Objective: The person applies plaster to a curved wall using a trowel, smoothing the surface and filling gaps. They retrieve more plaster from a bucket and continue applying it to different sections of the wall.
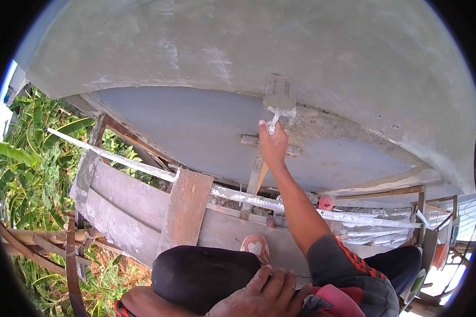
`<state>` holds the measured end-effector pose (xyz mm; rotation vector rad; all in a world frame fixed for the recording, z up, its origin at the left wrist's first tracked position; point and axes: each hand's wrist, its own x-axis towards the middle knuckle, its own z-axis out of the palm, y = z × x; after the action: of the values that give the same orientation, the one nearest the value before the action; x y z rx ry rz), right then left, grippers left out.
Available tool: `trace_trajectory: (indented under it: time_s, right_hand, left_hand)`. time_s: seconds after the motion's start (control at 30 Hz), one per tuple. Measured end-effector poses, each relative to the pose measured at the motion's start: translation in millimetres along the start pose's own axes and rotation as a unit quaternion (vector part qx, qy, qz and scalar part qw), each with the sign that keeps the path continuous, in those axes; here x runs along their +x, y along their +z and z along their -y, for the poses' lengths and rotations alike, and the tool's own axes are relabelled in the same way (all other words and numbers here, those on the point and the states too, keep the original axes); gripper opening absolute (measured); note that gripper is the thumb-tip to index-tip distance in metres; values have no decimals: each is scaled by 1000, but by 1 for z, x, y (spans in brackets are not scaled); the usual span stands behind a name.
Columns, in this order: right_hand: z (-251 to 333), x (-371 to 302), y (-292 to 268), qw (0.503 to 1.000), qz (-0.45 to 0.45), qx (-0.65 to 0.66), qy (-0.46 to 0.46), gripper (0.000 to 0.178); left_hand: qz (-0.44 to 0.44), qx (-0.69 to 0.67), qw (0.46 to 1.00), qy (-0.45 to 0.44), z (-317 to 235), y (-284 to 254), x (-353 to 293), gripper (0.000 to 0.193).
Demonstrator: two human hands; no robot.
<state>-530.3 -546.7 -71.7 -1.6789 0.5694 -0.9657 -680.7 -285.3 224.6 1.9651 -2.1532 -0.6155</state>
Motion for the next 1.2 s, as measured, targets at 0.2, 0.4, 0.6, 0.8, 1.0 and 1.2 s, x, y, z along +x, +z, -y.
trace_trajectory:
  time_s: [0.2, 0.4, 0.6, 0.8, 1.0, 1.2]
  right_hand:
    - [64, 12, 21, 985, 161, -55, 33, 48]
    - [-3, -13, -10, 938, 274, -214, -13, 74]
    - [12, -6, 24, 940, 289, -179, 11, 70]
    - [15, 8, 23, 950, 253, -181, -9, 67]
    - [41, 8, 21, 941, 283, -184, 36, 71]
    - [20, 15, 8, 957, 224, -179, -36, 66]
  left_hand:
    - [40, -5, 999, -19, 3, -11, -5, 49]
    - [-37, 36, 999, 1, -4, 9, -8, 45]
    - [-18, 66, 998, -5, -6, 6, -12, 44]
    - [-28, 88, 996, -9, -7, 5, -12, 44]
    - [-32, 95, 995, -29, -6, -3, -14, 47]
    - [-35, 91, 995, -18, -9, 4, -12, 46]
